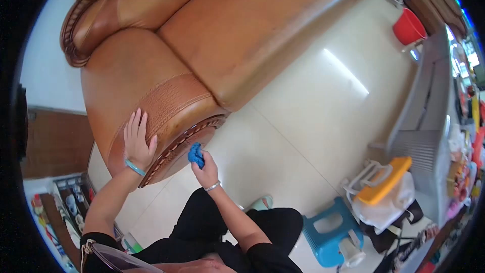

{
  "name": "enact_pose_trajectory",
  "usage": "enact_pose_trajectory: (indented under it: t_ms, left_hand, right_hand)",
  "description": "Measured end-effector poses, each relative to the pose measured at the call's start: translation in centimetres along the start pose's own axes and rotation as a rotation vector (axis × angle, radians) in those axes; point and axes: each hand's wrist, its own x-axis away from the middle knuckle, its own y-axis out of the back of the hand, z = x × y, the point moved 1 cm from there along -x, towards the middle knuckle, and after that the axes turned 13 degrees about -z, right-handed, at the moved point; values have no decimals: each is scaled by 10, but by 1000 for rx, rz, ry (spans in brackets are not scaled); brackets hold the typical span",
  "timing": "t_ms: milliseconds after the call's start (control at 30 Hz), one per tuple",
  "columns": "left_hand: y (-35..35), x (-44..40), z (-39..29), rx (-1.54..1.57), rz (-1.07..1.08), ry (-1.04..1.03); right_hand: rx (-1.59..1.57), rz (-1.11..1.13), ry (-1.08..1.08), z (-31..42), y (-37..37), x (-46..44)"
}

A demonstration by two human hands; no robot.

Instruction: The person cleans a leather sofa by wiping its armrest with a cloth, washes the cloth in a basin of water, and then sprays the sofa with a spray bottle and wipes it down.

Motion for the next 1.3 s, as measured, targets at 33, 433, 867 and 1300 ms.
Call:
enact_pose_trajectory:
  t_ms: [33, 433, 867, 1300]
  left_hand:
    - [-2, 1, 1, -5, 17, 7]
    - [49, -47, -80, -68, 808, 409]
    - [53, -247, -127, 1122, 517, 713]
    - [375, -738, -620, 2616, 707, -693]
  right_hand:
    - [12, -41, -47, 19, 18, 4]
    - [535, -296, -221, 261, 289, 17]
    - [622, -464, -176, 397, 457, -159]
    - [470, -782, -82, 472, 714, -344]
